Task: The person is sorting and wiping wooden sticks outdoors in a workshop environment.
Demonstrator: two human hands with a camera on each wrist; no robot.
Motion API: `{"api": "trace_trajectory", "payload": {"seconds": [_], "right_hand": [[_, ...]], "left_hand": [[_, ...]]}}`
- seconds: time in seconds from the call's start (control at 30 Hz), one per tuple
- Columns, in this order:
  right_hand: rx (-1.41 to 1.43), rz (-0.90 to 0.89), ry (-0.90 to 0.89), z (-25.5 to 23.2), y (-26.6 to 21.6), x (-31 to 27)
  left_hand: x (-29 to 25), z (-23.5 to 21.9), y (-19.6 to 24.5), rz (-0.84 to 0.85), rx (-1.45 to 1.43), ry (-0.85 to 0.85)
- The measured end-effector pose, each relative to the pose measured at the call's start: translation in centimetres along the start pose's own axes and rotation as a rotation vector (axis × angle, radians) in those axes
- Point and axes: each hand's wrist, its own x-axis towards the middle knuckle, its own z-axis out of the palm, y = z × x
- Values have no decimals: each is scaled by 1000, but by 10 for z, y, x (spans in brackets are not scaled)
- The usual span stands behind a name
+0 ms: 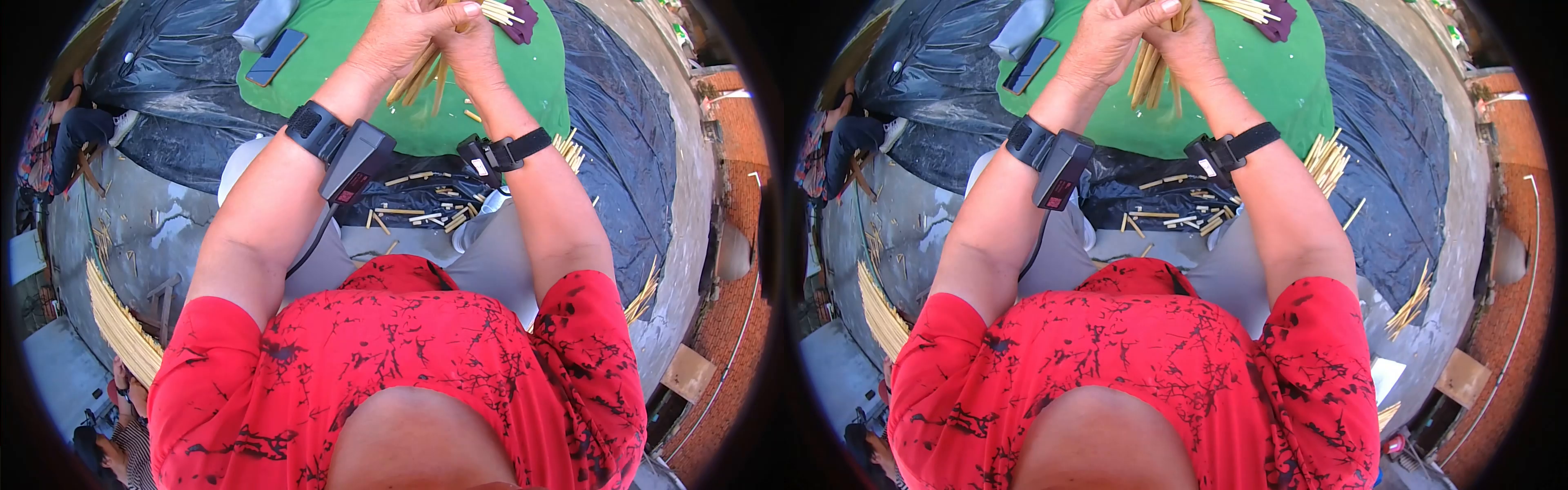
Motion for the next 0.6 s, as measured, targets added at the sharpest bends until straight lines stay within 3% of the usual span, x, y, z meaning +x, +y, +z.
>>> {"api": "trace_trajectory", "payload": {"seconds": [0.03,0.17,0.23,0.37,0.47,0.53,0.6], "right_hand": [[121,-41,13,2,1,-1],[74,-46,-62,3,7,-1],[107,-109,-35,6,11,0],[192,-117,63,14,16,0],[-30,-79,-1,4,5,6],[135,-218,114,-2,4,10],[213,-172,90,-8,5,12]], "left_hand": [[-1,0,3,-46,-4,22],[-1,-12,-10,-49,69,-13],[-1,-12,-9,-127,123,5],[-5,-5,-6,-88,36,31],[-4,-10,-4,-42,-47,50],[-3,-19,-5,-24,86,91],[-6,-25,-9,-43,94,79]]}}
